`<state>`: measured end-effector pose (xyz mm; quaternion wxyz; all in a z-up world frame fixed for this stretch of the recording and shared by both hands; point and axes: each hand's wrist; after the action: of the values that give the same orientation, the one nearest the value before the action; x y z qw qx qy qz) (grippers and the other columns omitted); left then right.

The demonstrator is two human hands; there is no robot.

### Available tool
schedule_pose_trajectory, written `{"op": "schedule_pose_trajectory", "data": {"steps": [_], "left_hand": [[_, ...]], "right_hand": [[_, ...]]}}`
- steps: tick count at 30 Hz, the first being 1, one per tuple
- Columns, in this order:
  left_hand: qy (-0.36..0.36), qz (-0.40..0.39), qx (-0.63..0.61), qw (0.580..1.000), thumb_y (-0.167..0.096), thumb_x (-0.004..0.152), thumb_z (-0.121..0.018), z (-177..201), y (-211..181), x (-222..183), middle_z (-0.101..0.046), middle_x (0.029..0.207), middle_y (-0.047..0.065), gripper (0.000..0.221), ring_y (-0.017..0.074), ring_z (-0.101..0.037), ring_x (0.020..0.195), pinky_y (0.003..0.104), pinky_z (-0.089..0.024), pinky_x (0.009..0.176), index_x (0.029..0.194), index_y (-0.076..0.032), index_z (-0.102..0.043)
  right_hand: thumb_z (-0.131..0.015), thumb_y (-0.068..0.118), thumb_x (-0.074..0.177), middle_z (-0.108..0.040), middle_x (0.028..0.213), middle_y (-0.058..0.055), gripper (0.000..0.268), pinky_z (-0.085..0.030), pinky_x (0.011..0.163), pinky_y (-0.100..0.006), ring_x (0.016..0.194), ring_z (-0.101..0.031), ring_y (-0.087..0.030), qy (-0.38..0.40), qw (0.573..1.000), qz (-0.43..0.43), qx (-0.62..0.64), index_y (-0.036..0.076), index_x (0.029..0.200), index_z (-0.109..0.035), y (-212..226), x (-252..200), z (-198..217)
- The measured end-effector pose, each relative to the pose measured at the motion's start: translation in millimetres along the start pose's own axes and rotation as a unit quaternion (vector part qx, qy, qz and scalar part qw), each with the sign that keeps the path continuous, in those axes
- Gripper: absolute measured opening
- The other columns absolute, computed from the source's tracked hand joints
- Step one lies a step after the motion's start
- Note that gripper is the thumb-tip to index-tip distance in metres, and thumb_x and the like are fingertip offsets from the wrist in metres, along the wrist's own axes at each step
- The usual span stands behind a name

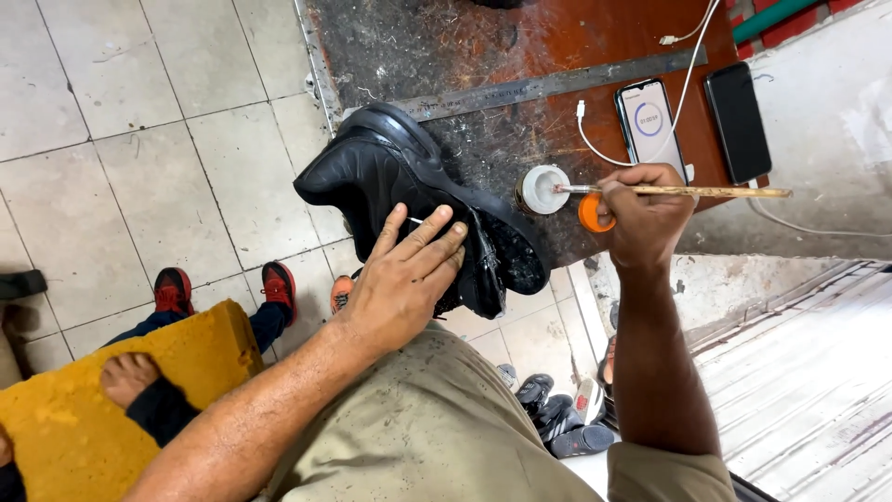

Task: Applying white dye or glue to the seams of a black sneaker using a small brush

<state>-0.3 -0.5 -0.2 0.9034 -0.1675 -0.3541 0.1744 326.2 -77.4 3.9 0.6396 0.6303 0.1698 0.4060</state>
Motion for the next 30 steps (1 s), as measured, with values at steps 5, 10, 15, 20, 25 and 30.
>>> {"op": "schedule_pose_trajectory", "data": {"steps": [5, 10, 15, 20, 25, 30], "left_hand": [[-0.016, -0.004, -0.007, 1.000, -0.013, 0.106, -0.052, -1.8, 0.2, -0.9, -0.069, 0.136, 0.011, 0.024, 0.0317, -0.054, 0.142, 0.063, -0.029, 0.121, 0.118, -0.006, -0.071], [-0.022, 0.007, -0.015, 1.000, -0.016, 0.109, -0.049, -5.9, 0.8, -5.9, -0.068, 0.139, 0.011, 0.026, 0.0313, -0.054, 0.142, 0.062, -0.027, 0.123, 0.119, -0.007, -0.071], [0.050, -0.026, -0.004, 0.998, -0.004, 0.107, -0.055, 6.5, 3.2, -2.6, -0.063, 0.145, 0.013, 0.022, 0.0369, -0.049, 0.145, 0.070, -0.032, 0.118, 0.120, -0.002, -0.072], [0.064, -0.026, -0.008, 0.998, -0.004, 0.107, -0.052, 6.5, 4.3, -5.2, -0.062, 0.147, 0.013, 0.025, 0.0372, -0.046, 0.147, 0.070, -0.030, 0.119, 0.125, -0.001, -0.070], [0.063, -0.027, -0.003, 0.998, -0.005, 0.107, -0.053, 6.3, 4.4, -5.3, -0.062, 0.147, 0.013, 0.025, 0.0370, -0.046, 0.147, 0.070, -0.031, 0.119, 0.125, -0.002, -0.070], [0.053, -0.027, -0.009, 0.998, -0.005, 0.107, -0.053, 5.7, 3.8, -4.9, -0.063, 0.145, 0.013, 0.024, 0.0371, -0.047, 0.146, 0.069, -0.030, 0.119, 0.122, -0.001, -0.071]], "right_hand": [[-0.060, -0.004, 0.094, -0.065, 0.087, -0.026, 0.022, -0.048, 0.040, -0.023, 0.049, -0.059, -0.014, -0.006, 0.982, -0.081, 0.168, 0.002, 0.108, -0.044, -22.8, -10.9, 0.6], [-0.053, 0.008, 0.102, -0.065, 0.101, -0.018, 0.012, -0.048, 0.048, -0.021, 0.058, -0.059, -0.012, 0.065, 0.960, -0.084, 0.259, 0.011, 0.110, -0.045, 11.8, -19.2, 17.3], [-0.045, 0.016, 0.115, -0.065, 0.104, -0.023, 0.014, -0.066, 0.059, -0.029, 0.068, -0.067, -0.027, 0.157, 0.933, -0.059, 0.317, 0.009, 0.117, -0.057, 105.2, -32.0, -4.0], [-0.076, -0.006, 0.081, -0.068, 0.103, -0.023, 0.024, -0.065, 0.070, -0.026, 0.079, -0.074, -0.024, 0.252, 0.961, -0.003, 0.116, 0.005, 0.098, -0.062, 109.4, -35.8, -39.5], [-0.078, -0.007, 0.087, -0.070, 0.094, -0.020, 0.022, -0.061, 0.076, -0.031, 0.085, -0.073, -0.025, 0.252, 0.964, 0.078, -0.028, 0.003, 0.095, -0.061, 106.1, -28.7, -55.1], [-0.077, -0.014, 0.086, -0.069, 0.093, -0.026, 0.017, -0.063, 0.071, -0.034, 0.084, -0.073, -0.029, 0.239, 0.962, 0.124, -0.050, -0.003, 0.090, -0.063, 106.2, -27.6, -67.7]]}}
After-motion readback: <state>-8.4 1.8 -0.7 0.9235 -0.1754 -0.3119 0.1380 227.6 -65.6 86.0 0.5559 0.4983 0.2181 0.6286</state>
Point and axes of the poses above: each hand's wrist, its own x-axis towards the middle knuckle, its own z-axis out of the back of the hand, y = z × x
